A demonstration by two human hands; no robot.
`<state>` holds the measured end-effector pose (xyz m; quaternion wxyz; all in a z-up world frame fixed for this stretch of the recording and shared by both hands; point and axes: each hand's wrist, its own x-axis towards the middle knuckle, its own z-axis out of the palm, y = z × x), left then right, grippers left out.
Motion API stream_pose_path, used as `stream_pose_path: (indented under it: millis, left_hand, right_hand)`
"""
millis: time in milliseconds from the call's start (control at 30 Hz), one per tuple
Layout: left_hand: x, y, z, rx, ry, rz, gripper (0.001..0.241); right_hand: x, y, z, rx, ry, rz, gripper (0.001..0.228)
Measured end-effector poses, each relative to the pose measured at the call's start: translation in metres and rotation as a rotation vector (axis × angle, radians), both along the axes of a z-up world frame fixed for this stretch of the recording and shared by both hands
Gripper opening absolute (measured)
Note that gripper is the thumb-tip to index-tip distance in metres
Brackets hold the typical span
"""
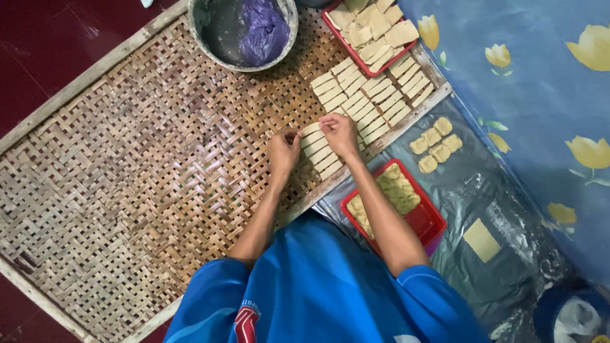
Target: Flatten pieces of dough using a manual pasta machine.
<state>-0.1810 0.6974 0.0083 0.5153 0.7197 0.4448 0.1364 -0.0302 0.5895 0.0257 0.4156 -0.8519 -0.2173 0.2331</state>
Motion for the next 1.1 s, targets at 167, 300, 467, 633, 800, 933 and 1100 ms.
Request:
stream_pose_path:
  millis: [167, 300, 467, 633, 800, 933, 1100]
  left_hand:
    - [-0.004, 0.002, -0.004, -0.016, -0.045, 0.002, 0.015]
    - [-0.007, 0.004, -0.009, -0.011, -0.122, 0.016, 0.014]
    - [-0.006, 0.004, -0.012, -0.022, -0.121, 0.036, 0.014]
    - [-0.006, 0.003, -0.017, -0.018, -0.106, 0.047, 0.014]
    - [-0.005, 0.006, -0.026, 0.043, -0.038, 0.042, 0.012]
    - [-0.006, 0.006, -0.029, 0.068, -0.001, 0.013, 0.012]
    - [-0.009, 0.006, -0.027, 0.087, -0.016, 0.026, 0.014]
  right_hand:
    - [-0.004, 0.005, -0.001, -0.003, -0.034, -0.004, 0.016]
    - [-0.004, 0.004, -0.010, 0.009, -0.135, 0.010, 0.013]
    - [-0.012, 0.000, 0.009, 0.057, -0.154, -0.062, 0.013]
    - [-0.006, -0.043, 0.015, 0.240, -0.082, -0.138, 0.010]
    - [-0.041, -0.098, 0.048, 0.307, 0.009, -0.221, 0.014]
    - [-0.071, -0.145, 0.040, 0.299, 0.023, -0.304, 0.017]
    - [-0.108, -0.189, 0.047, 0.207, 0.061, -0.384, 0.017]
